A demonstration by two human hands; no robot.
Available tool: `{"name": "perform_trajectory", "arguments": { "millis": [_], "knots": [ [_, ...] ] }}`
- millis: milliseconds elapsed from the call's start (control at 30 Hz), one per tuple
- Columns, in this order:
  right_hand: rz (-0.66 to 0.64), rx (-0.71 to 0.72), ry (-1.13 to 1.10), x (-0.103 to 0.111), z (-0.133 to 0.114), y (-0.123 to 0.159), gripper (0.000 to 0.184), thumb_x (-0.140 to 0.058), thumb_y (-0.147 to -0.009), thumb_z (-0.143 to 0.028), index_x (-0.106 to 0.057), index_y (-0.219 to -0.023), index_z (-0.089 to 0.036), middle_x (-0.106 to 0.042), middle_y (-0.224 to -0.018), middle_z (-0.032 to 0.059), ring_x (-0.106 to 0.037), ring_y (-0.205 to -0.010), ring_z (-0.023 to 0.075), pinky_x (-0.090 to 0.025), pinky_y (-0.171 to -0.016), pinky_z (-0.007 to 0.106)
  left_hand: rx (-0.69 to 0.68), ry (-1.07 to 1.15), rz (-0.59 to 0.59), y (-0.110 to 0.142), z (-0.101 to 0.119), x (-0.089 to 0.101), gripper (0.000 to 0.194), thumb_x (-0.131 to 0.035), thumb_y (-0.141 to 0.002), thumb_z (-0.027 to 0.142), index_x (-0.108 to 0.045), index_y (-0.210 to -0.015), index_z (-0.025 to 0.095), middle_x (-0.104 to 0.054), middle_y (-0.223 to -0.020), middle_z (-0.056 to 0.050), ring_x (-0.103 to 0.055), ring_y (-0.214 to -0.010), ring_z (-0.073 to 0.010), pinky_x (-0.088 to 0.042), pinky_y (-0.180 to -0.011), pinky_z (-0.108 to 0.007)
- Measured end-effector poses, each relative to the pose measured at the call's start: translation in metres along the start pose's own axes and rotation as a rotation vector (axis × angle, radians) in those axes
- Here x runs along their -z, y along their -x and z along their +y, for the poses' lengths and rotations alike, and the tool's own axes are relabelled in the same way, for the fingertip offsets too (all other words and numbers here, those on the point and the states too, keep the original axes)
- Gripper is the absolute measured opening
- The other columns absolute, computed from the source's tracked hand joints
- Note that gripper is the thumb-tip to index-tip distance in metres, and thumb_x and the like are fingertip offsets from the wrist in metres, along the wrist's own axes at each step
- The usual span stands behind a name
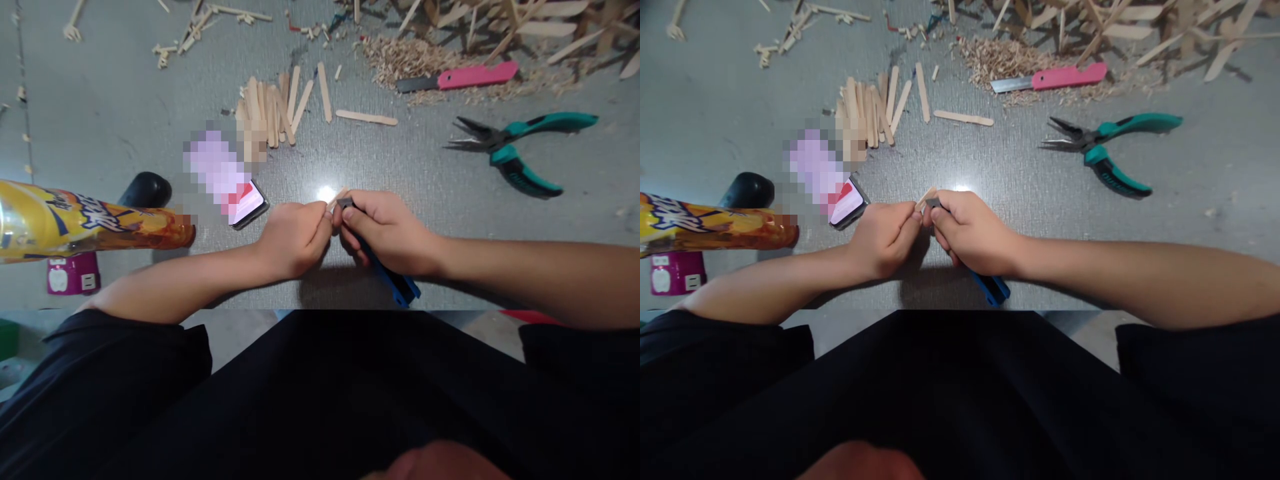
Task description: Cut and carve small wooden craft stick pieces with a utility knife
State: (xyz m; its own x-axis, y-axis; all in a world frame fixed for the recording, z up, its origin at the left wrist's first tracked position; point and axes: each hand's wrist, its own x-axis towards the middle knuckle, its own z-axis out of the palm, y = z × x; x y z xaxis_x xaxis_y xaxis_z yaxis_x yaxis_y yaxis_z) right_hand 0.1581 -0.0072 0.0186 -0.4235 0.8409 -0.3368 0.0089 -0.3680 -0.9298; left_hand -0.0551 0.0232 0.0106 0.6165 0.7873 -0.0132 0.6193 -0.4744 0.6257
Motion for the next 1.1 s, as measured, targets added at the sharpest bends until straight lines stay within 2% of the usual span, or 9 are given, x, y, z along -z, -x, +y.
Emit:
{"name": "perform_trajectory", "arguments": {
  "millis": [400, 567, 767, 967, 1100],
  "knots": [
    [-0.038, -0.032, -0.037, 0.003, -0.001, -0.003, 0.030, -0.053, -0.120, -0.019, -0.061, -0.092, -0.025, -0.057, -0.059, -0.0065, -0.053, -0.043, 0.0120, -0.048, -0.046, 0.026, -0.012, 0.019, -0.005, 0.001, -0.003, 0.000, 0.049, -0.038, -0.119, 0.048, -0.052, -0.077, 0.026, -0.059, -0.062, -0.003, -0.050, -0.057, -0.0182, -0.033, -0.062, -0.037],
    [-0.063, -0.033, -0.069, 0.005, 0.000, -0.004, 0.028, -0.058, -0.121, -0.026, -0.062, -0.093, -0.024, -0.056, -0.059, -0.0066, -0.052, -0.043, 0.0124, -0.046, -0.046, 0.026, -0.004, 0.032, -0.013, 0.000, -0.002, 0.002, 0.047, -0.040, -0.118, 0.044, -0.053, -0.077, 0.026, -0.058, -0.062, -0.002, -0.051, -0.057, -0.0176, -0.033, -0.062, -0.037],
    [-0.138, -0.015, -0.162, 0.013, 0.001, -0.009, 0.027, -0.066, -0.119, -0.040, -0.062, -0.096, -0.025, -0.059, -0.063, -0.0069, -0.051, -0.041, 0.0131, -0.043, -0.042, 0.027, -0.015, 0.191, -0.009, -0.004, -0.003, 0.007, 0.043, -0.043, -0.118, 0.041, -0.056, -0.080, 0.026, -0.057, -0.062, 0.000, -0.051, -0.057, -0.0174, -0.038, -0.062, -0.037],
    [-0.204, 0.014, -0.215, 0.020, 0.000, -0.015, 0.025, -0.067, -0.118, -0.039, -0.064, -0.099, -0.024, -0.059, -0.064, -0.0076, -0.052, -0.039, 0.0124, -0.042, -0.040, 0.027, 0.030, 0.365, -0.016, -0.005, -0.003, 0.008, 0.038, -0.046, -0.117, 0.035, -0.054, -0.081, 0.027, -0.057, -0.064, 0.001, -0.060, -0.066, -0.0195, -0.044, -0.065, -0.039],
    [-0.230, 0.018, -0.220, 0.024, 0.000, -0.018, 0.030, -0.072, -0.117, -0.046, -0.064, -0.098, -0.024, -0.060, -0.065, -0.0075, -0.053, -0.040, 0.0119, -0.042, -0.040, 0.026, 0.046, 0.441, -0.039, -0.007, -0.003, 0.009, 0.038, -0.046, -0.118, 0.036, -0.053, -0.081, 0.027, -0.059, -0.068, 0.000, -0.064, -0.070, -0.0200, -0.048, -0.067, -0.039]
  ]
}}
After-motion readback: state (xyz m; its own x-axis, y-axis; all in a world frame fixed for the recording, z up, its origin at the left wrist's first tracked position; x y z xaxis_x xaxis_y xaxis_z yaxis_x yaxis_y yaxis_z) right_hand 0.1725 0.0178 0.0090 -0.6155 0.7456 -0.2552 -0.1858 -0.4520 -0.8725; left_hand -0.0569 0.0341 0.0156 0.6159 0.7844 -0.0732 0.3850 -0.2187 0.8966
